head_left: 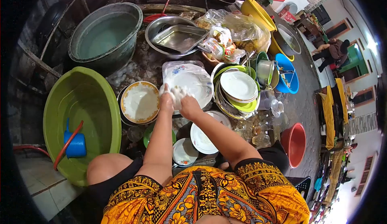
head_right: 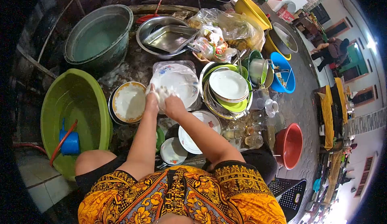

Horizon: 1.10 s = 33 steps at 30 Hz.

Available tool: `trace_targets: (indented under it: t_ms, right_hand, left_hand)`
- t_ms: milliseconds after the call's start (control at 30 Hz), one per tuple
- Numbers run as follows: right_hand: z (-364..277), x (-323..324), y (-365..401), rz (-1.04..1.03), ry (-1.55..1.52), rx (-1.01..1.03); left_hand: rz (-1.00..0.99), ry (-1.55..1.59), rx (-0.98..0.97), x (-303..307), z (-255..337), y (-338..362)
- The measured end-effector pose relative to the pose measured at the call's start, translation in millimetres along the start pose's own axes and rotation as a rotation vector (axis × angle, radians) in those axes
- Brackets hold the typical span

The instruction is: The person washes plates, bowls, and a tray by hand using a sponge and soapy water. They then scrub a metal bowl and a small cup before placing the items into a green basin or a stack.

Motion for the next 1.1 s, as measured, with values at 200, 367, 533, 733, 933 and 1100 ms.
trace_targets:
  t_ms: [200,367,533,733,933,1100]
  right_hand:
    - [77.9,19.7,-7.0,0.113,0.219,-0.209]
    - [46.1,11.2,-20.9,0.091,-0.033,-0.247]
    - [4.9,12.1,23.2,-0.12,0.005,0.071]
    - [25.8,30.3,30.2,-0.06,0.216,0.216]
    - [71.9,57.9,22.1,0.304,-0.121,-0.061]
    - [98.3,10.9,-8.6,0.248,-1.541,-0.407]
  left_hand:
    - [-0.138,-0.142,0.013,13.8,-2.7,-24.3]
    - [-0.374,-0.197,-0.03,-51.6,-0.1,49.0]
    - [-0.251,0.045,0.2,-3.2,-36.3,-9.0]
    - [-0.246,0.038,0.039,15.3,-19.4,-31.0]
    - [-0.182,0.15,-0.032,12.2,12.0,-28.3]
    - [-0.236,0.144,-0.184,-9.8,33.3,-11.8]
Point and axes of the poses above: each hand's wrist, its own y-axis away from the middle knuckle, its own x-axis out of the back of the hand, z = x × y, the point moved 7 cm from there along -y, towards the middle knuckle, and after that the axes turned 6 degrees about -x, right-handed, at the moved point
